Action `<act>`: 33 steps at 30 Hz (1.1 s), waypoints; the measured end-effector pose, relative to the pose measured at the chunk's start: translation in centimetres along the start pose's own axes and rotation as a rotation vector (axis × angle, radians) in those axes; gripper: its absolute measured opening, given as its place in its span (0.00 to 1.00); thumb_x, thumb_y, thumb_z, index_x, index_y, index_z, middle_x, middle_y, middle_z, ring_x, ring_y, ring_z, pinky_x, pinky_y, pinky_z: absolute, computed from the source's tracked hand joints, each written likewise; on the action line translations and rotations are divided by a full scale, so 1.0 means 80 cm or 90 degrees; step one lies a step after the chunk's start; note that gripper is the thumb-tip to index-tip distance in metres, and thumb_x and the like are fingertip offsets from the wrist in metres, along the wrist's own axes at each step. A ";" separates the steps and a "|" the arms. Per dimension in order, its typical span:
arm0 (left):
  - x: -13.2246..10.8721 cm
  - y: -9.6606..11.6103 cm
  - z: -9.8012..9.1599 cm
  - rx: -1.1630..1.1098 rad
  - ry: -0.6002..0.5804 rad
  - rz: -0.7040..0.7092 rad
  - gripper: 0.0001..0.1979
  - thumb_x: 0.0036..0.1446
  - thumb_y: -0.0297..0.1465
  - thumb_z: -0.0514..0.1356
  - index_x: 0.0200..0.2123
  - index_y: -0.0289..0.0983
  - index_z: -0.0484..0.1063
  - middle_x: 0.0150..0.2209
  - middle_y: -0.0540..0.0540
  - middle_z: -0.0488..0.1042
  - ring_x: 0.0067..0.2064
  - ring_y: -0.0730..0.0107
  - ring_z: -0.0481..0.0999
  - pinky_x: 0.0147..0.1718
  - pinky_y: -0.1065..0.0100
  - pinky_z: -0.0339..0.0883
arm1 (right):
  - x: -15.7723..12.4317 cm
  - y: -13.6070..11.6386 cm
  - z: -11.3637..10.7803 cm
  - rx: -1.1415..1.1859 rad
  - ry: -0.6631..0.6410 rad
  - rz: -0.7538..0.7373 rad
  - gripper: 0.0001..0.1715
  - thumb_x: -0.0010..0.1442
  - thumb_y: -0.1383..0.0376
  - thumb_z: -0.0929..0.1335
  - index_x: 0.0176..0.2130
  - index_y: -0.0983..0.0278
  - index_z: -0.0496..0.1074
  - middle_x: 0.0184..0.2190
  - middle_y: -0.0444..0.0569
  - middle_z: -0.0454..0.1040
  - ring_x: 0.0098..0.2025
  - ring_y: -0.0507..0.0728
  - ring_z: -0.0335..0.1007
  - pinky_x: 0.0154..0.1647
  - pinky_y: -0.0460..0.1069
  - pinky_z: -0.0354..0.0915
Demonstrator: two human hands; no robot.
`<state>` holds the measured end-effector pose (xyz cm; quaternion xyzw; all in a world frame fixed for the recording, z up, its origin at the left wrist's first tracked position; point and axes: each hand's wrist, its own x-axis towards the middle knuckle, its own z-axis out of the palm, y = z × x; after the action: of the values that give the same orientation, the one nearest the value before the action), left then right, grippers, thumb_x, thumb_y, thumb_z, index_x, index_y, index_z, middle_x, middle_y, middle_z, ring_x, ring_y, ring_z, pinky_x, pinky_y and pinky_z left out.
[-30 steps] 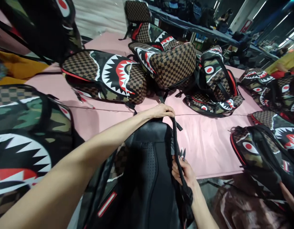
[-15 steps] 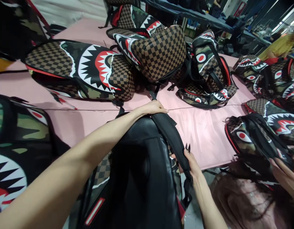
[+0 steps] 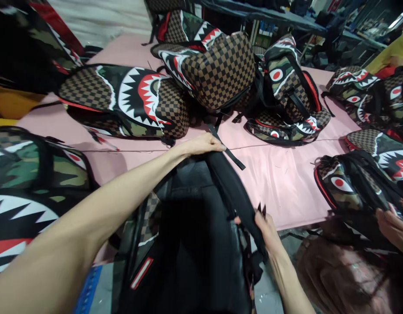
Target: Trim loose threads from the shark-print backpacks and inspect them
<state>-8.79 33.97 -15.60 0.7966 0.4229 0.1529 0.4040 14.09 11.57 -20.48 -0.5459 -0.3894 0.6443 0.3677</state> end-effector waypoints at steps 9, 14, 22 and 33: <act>-0.120 -0.012 0.027 0.341 0.076 0.093 0.18 0.61 0.40 0.50 0.31 0.37 0.75 0.32 0.48 0.74 0.33 0.72 0.71 0.33 0.72 0.59 | -0.046 0.045 0.074 -0.542 -0.337 -0.074 0.19 0.55 0.65 0.66 0.47 0.52 0.73 0.42 0.43 0.76 0.44 0.55 0.72 0.44 0.44 0.61; -0.050 -0.004 0.029 0.470 0.186 -0.035 0.13 0.58 0.37 0.53 0.40 0.40 0.75 0.41 0.44 0.74 0.44 0.61 0.70 0.40 0.66 0.61 | -0.030 0.038 0.069 -0.592 -0.375 -0.096 0.17 0.56 0.67 0.64 0.44 0.55 0.74 0.39 0.44 0.78 0.41 0.54 0.73 0.41 0.42 0.61; 0.015 -0.009 0.007 0.469 -0.097 0.003 0.10 0.45 0.26 0.57 0.29 0.39 0.78 0.28 0.47 0.76 0.34 0.67 0.73 0.31 0.71 0.60 | 0.017 -0.010 0.014 -0.469 -0.122 -0.171 0.16 0.59 0.60 0.63 0.45 0.58 0.75 0.43 0.46 0.76 0.44 0.58 0.73 0.48 0.49 0.64; 0.013 -0.007 0.004 0.570 -0.189 0.138 0.10 0.49 0.22 0.52 0.27 0.34 0.73 0.29 0.42 0.75 0.29 0.66 0.72 0.27 0.68 0.57 | 0.088 -0.049 -0.011 -0.287 -0.009 -0.156 0.17 0.56 0.56 0.65 0.40 0.63 0.75 0.35 0.49 0.77 0.40 0.58 0.73 0.42 0.51 0.67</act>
<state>-8.26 34.81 -16.34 0.9449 0.2995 -0.1186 0.0592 14.25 19.68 -20.00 -0.5584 -0.5890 0.4956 0.3093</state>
